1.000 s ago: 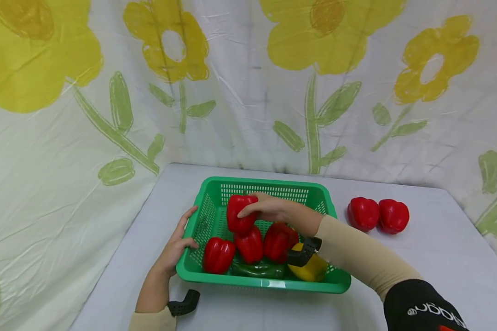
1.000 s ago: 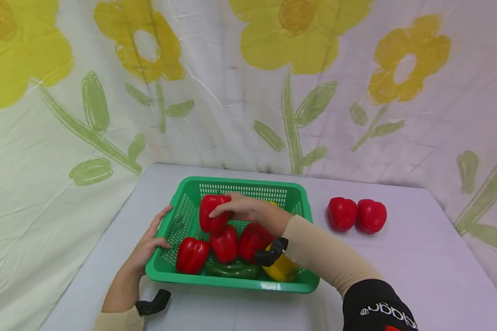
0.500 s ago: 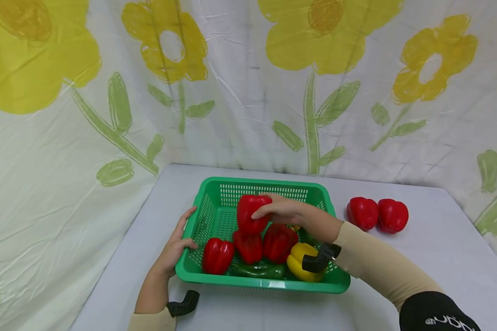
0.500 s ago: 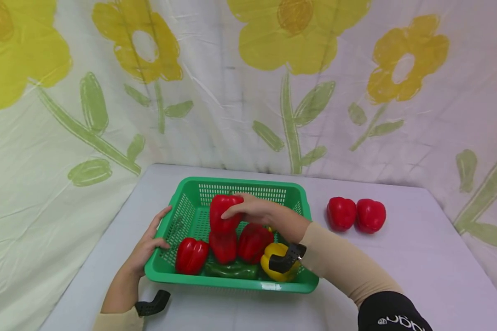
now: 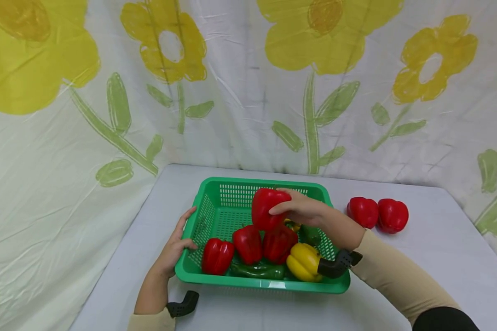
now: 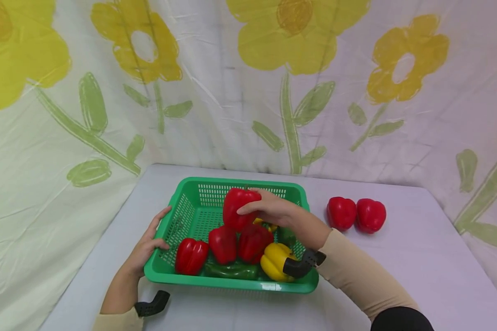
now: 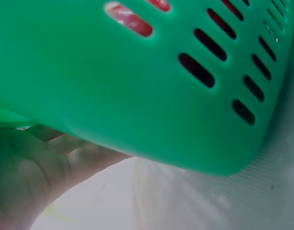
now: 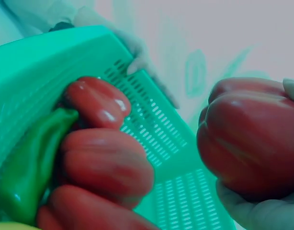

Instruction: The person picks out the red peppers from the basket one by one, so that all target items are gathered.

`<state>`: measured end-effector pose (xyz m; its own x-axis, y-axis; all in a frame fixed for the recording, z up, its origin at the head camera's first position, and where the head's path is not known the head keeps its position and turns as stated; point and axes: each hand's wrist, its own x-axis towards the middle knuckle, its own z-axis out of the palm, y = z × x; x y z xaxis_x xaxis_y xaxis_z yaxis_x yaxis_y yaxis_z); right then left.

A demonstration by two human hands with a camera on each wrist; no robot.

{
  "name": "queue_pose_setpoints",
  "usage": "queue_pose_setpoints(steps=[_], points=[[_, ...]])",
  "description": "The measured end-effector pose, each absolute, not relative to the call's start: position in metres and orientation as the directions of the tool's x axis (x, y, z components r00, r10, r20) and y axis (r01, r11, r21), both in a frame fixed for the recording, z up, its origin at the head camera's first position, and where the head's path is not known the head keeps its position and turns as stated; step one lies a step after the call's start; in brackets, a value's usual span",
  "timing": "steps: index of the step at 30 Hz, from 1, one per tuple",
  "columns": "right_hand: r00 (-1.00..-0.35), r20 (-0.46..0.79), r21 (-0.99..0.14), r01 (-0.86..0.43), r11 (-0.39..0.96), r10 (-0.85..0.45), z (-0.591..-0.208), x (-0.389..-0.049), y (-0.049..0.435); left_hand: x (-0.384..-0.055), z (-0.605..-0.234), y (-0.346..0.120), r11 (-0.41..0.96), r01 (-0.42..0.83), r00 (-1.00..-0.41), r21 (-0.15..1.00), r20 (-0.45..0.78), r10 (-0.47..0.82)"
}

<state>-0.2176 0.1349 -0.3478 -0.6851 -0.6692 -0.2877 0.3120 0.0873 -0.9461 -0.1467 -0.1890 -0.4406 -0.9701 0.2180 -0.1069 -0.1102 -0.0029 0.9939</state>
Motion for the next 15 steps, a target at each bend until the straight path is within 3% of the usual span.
queue_pose_setpoints(steps=[15], points=[[-0.744, -0.239, -0.964, 0.257, 0.063, -0.624, -0.346, -0.206, 0.173, -0.147, -0.441, -0.188, -0.011, -0.112, -0.970, 0.994, -0.107, 0.217]])
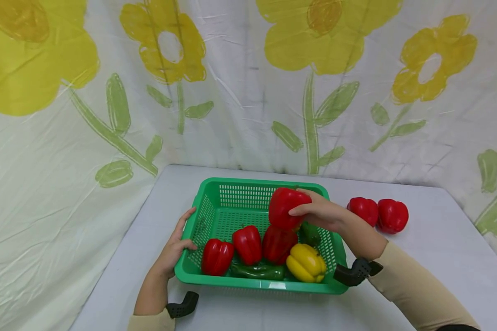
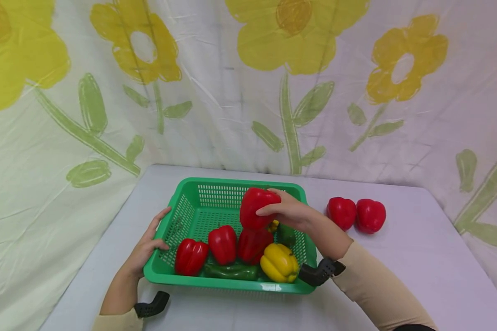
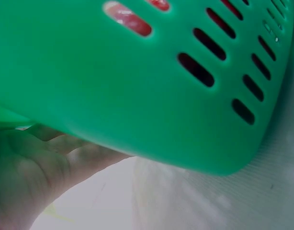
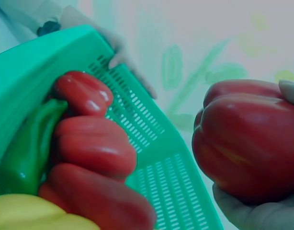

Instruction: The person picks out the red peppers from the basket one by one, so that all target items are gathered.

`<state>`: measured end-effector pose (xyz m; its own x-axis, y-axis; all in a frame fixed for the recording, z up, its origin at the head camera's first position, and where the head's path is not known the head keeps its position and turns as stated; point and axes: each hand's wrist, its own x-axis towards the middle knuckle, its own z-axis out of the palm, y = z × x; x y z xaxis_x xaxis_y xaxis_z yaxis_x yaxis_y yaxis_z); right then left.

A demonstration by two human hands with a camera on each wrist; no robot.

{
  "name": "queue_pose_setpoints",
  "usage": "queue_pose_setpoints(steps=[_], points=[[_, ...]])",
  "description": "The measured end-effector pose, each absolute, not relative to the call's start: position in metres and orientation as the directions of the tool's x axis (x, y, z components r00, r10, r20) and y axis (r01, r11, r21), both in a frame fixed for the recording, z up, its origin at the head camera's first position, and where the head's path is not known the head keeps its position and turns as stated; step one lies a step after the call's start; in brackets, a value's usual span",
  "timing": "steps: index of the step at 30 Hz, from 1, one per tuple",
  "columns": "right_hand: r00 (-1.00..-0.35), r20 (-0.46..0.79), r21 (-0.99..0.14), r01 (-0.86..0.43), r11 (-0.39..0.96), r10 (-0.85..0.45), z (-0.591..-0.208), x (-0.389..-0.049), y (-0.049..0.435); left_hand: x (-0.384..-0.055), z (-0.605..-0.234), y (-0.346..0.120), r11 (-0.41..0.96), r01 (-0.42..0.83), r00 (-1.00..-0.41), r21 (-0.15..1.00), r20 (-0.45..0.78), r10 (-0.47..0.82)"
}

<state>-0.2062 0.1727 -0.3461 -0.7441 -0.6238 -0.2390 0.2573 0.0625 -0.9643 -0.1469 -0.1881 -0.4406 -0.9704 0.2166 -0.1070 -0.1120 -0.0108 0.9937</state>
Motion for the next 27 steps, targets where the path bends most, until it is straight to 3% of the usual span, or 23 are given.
queue_pose_setpoints(steps=[15, 27], points=[[-0.777, -0.202, -0.972, 0.233, 0.025, -0.596, -0.350, -0.188, 0.216, -0.145, -0.440, -0.189, -0.019, -0.105, -0.969, 0.994, -0.098, 0.227], [-0.860, -0.209, -0.973, 0.231, 0.011, -0.466, -0.358, -0.172, 0.242, -0.145, -0.440, -0.190, -0.015, -0.110, -0.970, 0.994, -0.104, 0.218]])
